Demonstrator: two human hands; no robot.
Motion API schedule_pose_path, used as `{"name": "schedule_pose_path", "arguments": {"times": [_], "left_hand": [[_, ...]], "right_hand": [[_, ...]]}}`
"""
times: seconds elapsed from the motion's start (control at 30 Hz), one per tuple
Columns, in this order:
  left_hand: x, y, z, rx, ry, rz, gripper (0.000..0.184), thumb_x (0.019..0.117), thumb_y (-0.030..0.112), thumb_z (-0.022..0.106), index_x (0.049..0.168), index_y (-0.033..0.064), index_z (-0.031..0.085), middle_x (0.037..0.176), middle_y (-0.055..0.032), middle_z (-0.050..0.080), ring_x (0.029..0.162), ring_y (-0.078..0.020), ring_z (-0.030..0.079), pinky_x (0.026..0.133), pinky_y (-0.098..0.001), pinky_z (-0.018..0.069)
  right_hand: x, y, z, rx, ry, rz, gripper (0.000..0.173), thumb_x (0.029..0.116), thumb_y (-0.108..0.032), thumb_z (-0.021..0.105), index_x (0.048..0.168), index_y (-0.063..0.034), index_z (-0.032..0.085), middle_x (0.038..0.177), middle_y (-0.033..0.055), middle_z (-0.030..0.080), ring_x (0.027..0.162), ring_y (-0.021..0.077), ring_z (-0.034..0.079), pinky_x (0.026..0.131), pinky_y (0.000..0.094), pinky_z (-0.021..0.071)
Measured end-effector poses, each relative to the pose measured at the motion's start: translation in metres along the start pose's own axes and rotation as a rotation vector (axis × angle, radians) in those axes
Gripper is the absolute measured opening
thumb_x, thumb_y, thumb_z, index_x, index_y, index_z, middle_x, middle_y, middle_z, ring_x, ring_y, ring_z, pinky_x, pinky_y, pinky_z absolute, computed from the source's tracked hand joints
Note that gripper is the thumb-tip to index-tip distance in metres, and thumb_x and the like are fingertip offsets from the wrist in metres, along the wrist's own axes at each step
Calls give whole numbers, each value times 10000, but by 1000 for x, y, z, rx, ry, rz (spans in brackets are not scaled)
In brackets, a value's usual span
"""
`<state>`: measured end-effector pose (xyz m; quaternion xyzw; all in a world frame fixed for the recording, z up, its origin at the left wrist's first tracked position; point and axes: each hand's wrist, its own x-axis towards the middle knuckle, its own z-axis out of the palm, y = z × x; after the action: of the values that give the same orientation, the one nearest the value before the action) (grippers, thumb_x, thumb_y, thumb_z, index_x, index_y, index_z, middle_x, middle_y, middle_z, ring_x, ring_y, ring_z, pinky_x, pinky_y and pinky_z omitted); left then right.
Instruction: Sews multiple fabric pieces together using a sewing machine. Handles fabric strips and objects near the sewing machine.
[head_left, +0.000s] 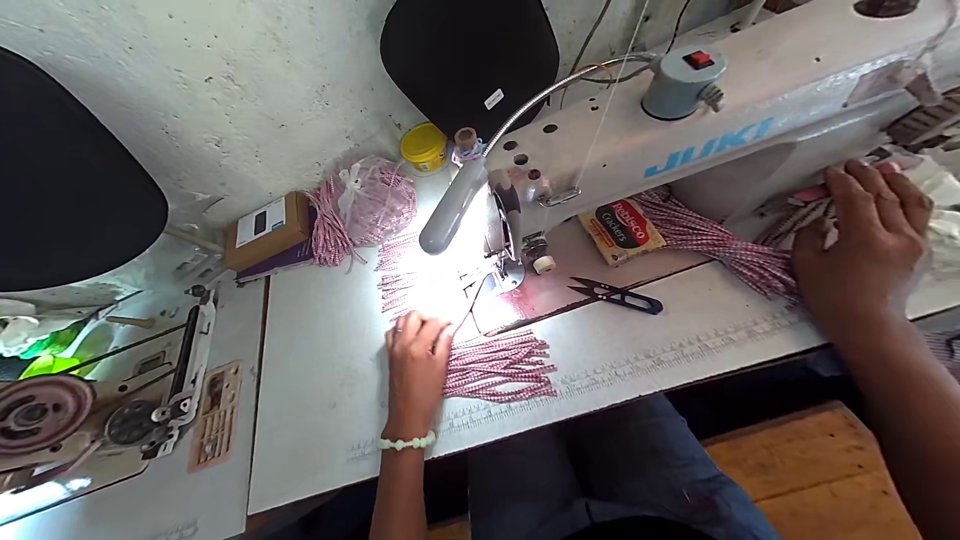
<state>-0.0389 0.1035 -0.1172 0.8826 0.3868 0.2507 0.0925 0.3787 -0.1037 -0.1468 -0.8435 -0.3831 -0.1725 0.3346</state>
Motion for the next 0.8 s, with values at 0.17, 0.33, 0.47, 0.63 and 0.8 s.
{"name": "schedule_pose_path", "arguments": {"times": [0.17, 0.33, 0.47, 0.63, 0.8], "left_hand": [[-3, 21, 20, -83, -147, 30, 143, 928, 169, 701, 999, 150, 824, 939, -82, 740, 923, -291, 689, 892, -545, 487], [4, 26, 28, 32, -69, 89, 128, 928, 178, 694, 947, 129, 810, 922, -127, 722, 908, -344, 690, 890, -616, 454], [3, 28, 30, 109, -2, 69, 148, 922, 197, 683, 931, 123, 811, 922, -174, 709, 947, -416, 671, 913, -662, 422], [-4, 20, 22, 200, 53, -45, 157, 909, 190, 692, 938, 92, 811, 1060, -199, 713, 1074, -443, 645, 981, -672, 392], [-5, 24, 23, 121, 102, 56, 137, 903, 192, 701, 925, 129, 820, 984, -175, 717, 996, -403, 663, 931, -618, 433]], "right_hand": [[-4, -13, -7, 54, 64, -59, 384, 1035, -50, 457, 1372, 89, 577, 1485, 334, 489, 1424, 525, 409, 1185, 588, 323], [-13, -52, -5, 122, -50, -199, 251, 997, -44, 545, 1140, 75, 715, 1043, 310, 691, 1009, 522, 639, 891, 653, 485], [-1, -76, 18, 103, -268, -130, 170, 971, -98, 677, 1072, 3, 768, 1009, 253, 697, 1014, 482, 638, 860, 643, 489], [11, -88, 30, 52, -402, -4, 199, 937, -156, 755, 1047, 10, 758, 1072, 286, 672, 1104, 519, 588, 904, 696, 426], [16, -89, 30, 89, -440, 78, 204, 918, -153, 780, 1043, 6, 756, 1108, 289, 675, 1141, 537, 564, 928, 743, 364]]}}
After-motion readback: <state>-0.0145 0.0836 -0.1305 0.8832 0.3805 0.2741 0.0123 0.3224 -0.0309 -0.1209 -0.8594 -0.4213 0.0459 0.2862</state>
